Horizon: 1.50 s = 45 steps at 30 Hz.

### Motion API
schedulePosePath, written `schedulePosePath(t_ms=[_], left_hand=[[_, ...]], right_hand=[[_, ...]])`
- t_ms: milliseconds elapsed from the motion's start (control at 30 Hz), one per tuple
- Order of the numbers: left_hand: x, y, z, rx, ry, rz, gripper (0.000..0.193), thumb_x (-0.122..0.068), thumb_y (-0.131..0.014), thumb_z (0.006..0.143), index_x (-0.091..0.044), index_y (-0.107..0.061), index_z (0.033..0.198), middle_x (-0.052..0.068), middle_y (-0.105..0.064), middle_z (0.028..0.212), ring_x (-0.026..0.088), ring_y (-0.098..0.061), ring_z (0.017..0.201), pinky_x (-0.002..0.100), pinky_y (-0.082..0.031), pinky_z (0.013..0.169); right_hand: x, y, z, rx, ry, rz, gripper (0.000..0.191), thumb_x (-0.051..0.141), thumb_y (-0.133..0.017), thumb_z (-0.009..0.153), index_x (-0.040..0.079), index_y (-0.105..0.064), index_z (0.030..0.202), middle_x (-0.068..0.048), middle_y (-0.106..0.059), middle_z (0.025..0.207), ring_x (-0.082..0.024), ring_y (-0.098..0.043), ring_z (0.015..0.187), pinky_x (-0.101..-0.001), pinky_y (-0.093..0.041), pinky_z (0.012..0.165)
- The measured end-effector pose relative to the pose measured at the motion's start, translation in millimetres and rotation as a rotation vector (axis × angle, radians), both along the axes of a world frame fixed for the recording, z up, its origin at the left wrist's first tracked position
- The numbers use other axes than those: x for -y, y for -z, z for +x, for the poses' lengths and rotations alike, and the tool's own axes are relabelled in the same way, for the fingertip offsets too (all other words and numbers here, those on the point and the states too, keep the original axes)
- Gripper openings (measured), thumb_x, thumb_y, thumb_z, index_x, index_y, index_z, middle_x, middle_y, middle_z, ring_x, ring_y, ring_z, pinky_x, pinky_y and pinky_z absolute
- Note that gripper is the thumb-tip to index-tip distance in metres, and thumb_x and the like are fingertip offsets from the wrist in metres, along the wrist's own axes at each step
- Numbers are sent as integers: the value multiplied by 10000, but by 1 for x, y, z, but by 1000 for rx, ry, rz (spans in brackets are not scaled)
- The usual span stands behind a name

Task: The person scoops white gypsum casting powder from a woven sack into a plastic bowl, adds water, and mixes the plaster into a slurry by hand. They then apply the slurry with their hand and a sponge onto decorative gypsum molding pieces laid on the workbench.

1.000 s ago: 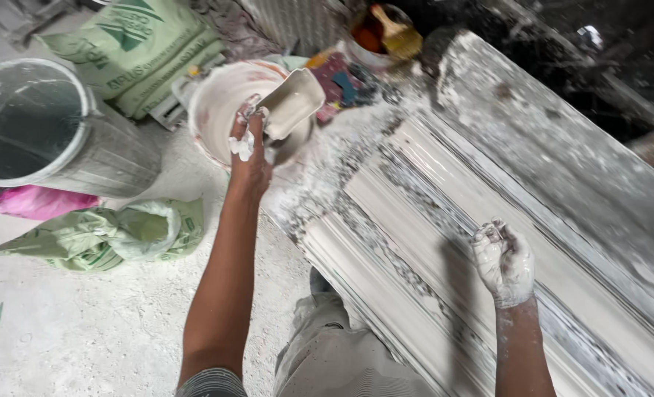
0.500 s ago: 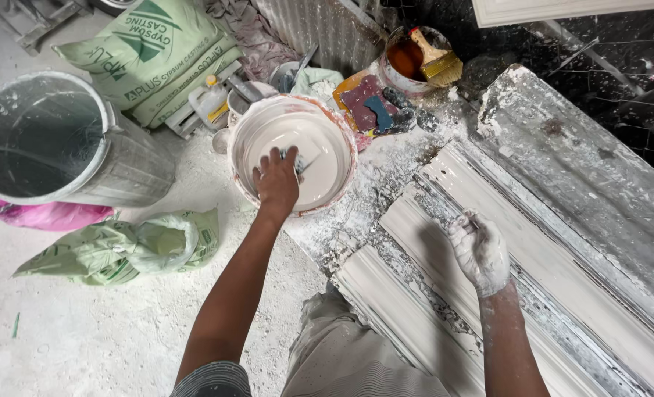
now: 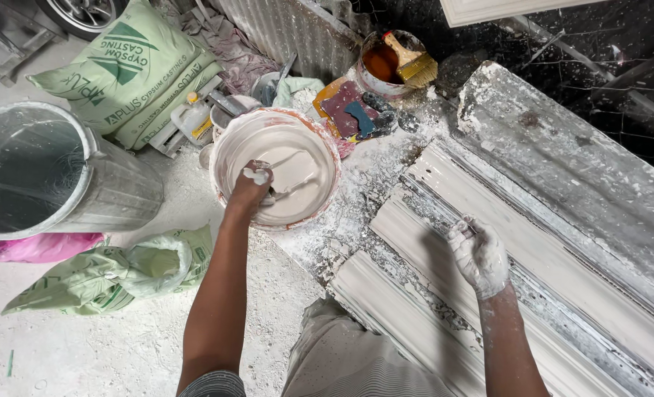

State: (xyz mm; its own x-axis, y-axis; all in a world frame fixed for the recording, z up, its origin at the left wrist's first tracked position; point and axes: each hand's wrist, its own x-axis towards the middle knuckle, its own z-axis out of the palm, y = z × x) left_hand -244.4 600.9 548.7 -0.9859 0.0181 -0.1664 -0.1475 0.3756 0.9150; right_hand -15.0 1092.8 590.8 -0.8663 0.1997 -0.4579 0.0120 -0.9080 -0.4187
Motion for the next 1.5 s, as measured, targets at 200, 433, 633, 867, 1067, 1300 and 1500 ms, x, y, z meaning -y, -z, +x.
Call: schedulePosePath(t_ms=[200,433,633,867,1067,1300,1500], left_hand=[[6,-43,-1,137,19,547,333,-186,-599,1020,-65,-574,1329,65,-687,1128,143,-685,938,301,-592,768],[-43,-156,24,236,40,473,417,-278,-544,1055,-78,-593,1418,146,-710,1088,225,-562,747,371,-409,500],[-151,-169,16,246,290,732,432,-303,-558,1053,-72,-539,1418,165,-670,1155,247,-613,844,400,-532,679],[-289,-87,10,419,332,931,448,-361,-589,1011,-104,-505,1368,47,-654,1181,217,-708,1027,406,-657,767],[-347,-22,0,392,405,879,442,-282,-607,995,-96,-539,1390,58,-674,1121,204,-702,899,388,-643,677],[-344,22,-12,174,298,616,361,-186,-667,974,-70,-650,1315,32,-664,1028,124,-628,835,314,-582,619],[-336,25,-23,3,294,527,356,-148,-713,960,-20,-660,1289,40,-708,1061,93,-640,889,240,-536,744]], right_hand=[[-16,-3,9,23,43,33,196,140,-525,1046,-16,-617,1120,-138,-665,1009,-271,-682,965,-377,-581,937],[-31,-9,33,6,186,-67,159,85,-526,1031,-32,-617,1088,-117,-660,963,-233,-663,920,-370,-580,897],[-60,-6,66,80,358,0,165,79,-523,1017,-48,-609,1076,-107,-631,926,-210,-642,869,-347,-582,868],[-87,11,129,40,479,-48,130,100,-570,1051,-14,-634,1057,-97,-669,936,-218,-677,887,-360,-593,859],[-99,17,169,61,580,-40,128,105,-564,1039,11,-650,1052,-91,-697,967,-221,-705,908,-367,-608,878],[-108,13,184,131,617,19,150,130,-555,1044,17,-652,1061,-98,-704,964,-229,-716,910,-373,-617,879],[-108,-1,173,76,615,-52,143,112,-563,1047,-2,-649,1060,-106,-716,984,-227,-718,930,-367,-609,906]])
